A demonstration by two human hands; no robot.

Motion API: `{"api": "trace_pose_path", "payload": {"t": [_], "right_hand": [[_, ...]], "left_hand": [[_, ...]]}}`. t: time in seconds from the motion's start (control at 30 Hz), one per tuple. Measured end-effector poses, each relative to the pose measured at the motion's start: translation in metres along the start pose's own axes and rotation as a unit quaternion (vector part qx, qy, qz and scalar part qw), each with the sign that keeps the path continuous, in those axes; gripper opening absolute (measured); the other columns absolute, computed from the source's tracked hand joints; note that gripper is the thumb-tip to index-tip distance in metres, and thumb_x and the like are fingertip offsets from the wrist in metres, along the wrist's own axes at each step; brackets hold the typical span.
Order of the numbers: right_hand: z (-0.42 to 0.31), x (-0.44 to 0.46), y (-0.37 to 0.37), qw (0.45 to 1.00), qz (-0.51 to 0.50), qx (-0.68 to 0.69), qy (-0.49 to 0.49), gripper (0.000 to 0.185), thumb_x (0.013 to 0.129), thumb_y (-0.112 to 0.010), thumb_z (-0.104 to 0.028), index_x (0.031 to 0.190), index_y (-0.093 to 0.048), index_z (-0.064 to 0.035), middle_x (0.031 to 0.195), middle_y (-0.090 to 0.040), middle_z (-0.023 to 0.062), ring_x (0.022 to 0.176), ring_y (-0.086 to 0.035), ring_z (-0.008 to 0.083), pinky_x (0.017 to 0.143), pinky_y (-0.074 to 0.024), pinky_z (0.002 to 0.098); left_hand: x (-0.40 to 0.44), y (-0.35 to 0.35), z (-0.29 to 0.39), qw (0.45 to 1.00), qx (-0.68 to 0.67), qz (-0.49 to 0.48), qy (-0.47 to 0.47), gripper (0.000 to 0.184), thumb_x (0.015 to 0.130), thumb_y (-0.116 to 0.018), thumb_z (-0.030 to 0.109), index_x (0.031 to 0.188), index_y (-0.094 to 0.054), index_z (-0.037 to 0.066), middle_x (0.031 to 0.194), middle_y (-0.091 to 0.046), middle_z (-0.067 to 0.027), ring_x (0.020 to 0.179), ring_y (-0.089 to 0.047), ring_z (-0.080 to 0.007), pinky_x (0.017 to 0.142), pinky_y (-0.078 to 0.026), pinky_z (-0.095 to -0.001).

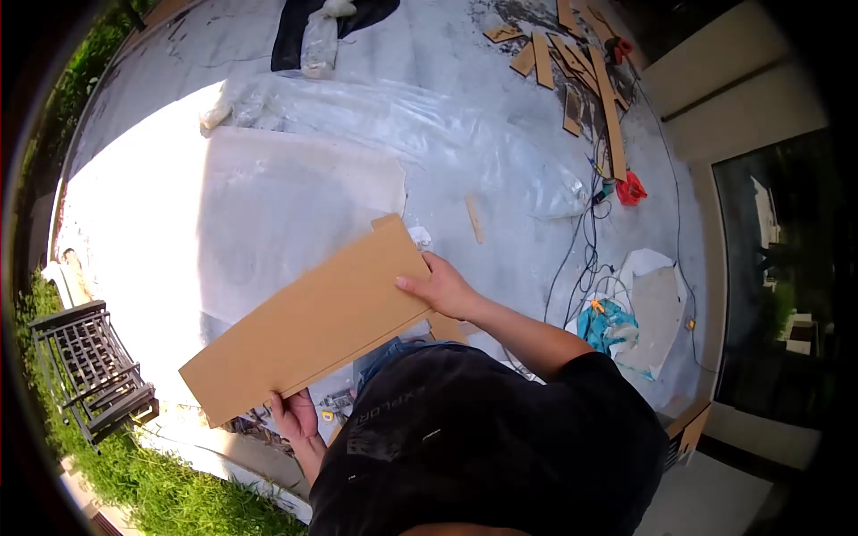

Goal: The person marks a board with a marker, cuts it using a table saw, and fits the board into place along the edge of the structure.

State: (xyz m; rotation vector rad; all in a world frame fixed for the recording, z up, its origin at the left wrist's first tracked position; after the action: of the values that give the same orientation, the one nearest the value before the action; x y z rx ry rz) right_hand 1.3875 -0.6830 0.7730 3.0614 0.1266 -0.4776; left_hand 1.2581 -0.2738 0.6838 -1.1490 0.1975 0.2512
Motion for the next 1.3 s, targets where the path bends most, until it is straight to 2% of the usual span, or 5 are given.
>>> {"api": "trace_pose_path", "payload": {"t": [0.13, 0.4, 0.6, 1.03, 1.3], "right_hand": [[-0.030, 0.096, 0.024, 0.991, 0.076, 0.047, -0.101, 0.061, 0.094, -0.076, -0.036, 0.130, -0.055, 0.0090, 0.119, -0.069, 0.0175, 0.110, -0.066, 0.0207, 0.096, -0.0522, 0.0353], [-0.102, 0.236, 0.114, 0.964, 0.253, 0.059, -0.049, 0.054, 0.096, -0.073, -0.034, 0.129, -0.058, 0.0069, 0.116, -0.069, 0.0130, 0.104, -0.065, 0.0187, 0.092, -0.0522, 0.0344], [-0.096, 0.382, 0.244, 0.931, 0.358, 0.072, -0.020, 0.050, 0.097, -0.070, -0.037, 0.123, -0.063, 0.0053, 0.116, -0.069, 0.0134, 0.106, -0.063, 0.0195, 0.095, -0.0497, 0.0358], [-0.302, 0.806, 0.547, 0.982, 0.186, 0.019, -0.028, 0.050, 0.098, -0.070, -0.029, 0.131, -0.057, 0.0064, 0.117, -0.069, 0.0104, 0.106, -0.063, 0.0149, 0.094, -0.0509, 0.0302], [-0.386, 1.049, 0.722, 0.965, 0.260, 0.032, -0.001, 0.056, 0.096, -0.072, -0.039, 0.127, -0.060, 0.0068, 0.115, -0.070, 0.0126, 0.101, -0.067, 0.0163, 0.090, -0.0529, 0.0315]], "left_hand": [[0.163, -0.053, -0.008, 0.997, 0.039, 0.023, 0.065, 0.051, 0.102, -0.063, 0.016, 0.149, -0.047, 0.004, 0.152, -0.052, -0.0128, 0.139, -0.052, -0.0294, 0.118, -0.043, -0.0521], [0.462, -0.238, -0.070, 0.956, 0.151, -0.058, 0.244, 0.047, 0.104, -0.060, 0.020, 0.147, -0.048, 0.008, 0.150, -0.053, -0.0107, 0.138, -0.053, -0.0281, 0.114, -0.048, -0.0464], [0.656, -0.364, -0.197, 0.946, 0.163, -0.112, 0.256, 0.045, 0.104, -0.062, 0.020, 0.144, -0.049, 0.007, 0.145, -0.058, -0.0107, 0.133, -0.057, -0.0284, 0.111, -0.050, -0.0487], [0.962, -0.557, -0.378, 0.974, 0.048, -0.058, 0.212, 0.052, 0.106, -0.058, 0.030, 0.151, -0.044, 0.009, 0.154, -0.049, -0.0109, 0.140, -0.050, -0.0315, 0.116, -0.044, -0.0517], [1.256, -0.697, -0.538, 0.963, 0.058, -0.133, 0.228, 0.049, 0.106, -0.058, 0.025, 0.151, -0.045, 0.009, 0.153, -0.050, -0.0110, 0.140, -0.050, -0.0290, 0.117, -0.043, -0.0514]]}}
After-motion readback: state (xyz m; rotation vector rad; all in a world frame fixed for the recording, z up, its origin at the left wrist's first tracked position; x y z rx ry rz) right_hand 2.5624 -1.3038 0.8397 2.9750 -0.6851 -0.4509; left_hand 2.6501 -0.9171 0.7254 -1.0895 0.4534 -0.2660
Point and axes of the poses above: each hand's wrist, its own x-axis towards the middle knuckle, its own y-axis out of the back of the hand, z = x × y, the point moved 1 cm from there along x, towards the middle knuckle
